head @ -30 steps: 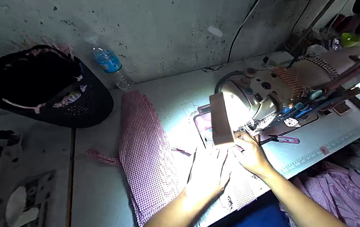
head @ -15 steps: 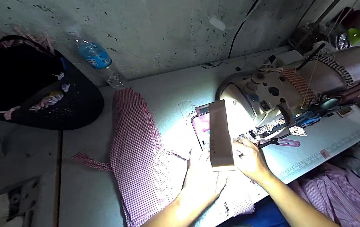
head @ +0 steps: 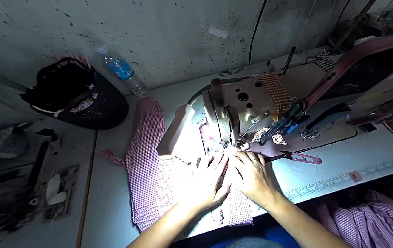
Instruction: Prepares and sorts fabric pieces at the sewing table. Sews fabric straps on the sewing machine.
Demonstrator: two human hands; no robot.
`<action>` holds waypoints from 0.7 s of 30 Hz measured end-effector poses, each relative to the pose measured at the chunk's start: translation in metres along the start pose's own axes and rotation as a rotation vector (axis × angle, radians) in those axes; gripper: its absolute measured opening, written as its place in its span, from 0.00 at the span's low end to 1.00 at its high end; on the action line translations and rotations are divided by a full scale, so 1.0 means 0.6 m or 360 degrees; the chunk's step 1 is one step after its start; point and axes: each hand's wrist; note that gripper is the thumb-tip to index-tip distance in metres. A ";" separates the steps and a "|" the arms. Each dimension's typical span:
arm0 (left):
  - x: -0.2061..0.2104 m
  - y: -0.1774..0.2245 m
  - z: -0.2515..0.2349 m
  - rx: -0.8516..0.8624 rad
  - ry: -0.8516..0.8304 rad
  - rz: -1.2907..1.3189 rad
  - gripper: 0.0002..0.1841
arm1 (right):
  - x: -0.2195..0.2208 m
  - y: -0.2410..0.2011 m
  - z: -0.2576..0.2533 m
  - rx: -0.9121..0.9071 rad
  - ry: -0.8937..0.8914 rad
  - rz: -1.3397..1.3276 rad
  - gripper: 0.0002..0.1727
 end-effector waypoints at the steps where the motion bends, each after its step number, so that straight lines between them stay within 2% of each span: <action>1: 0.000 0.000 0.000 -0.0006 0.0009 0.0005 0.39 | 0.002 -0.001 0.000 0.0010 0.0007 0.0005 0.23; 11: 0.003 -0.008 -0.006 0.0001 0.0090 0.0088 0.39 | 0.006 -0.027 -0.015 0.0142 -0.0045 0.0193 0.25; 21: 0.002 -0.006 -0.011 -0.0072 -0.0003 0.0057 0.38 | 0.013 -0.023 -0.017 0.0170 -0.0058 0.0254 0.25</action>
Point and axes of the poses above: each hand's wrist, its own z-axis away from the middle knuckle, its own x-axis out of the palm, y = z × x, and after that the axes turned 5 degrees about -z, right-handed
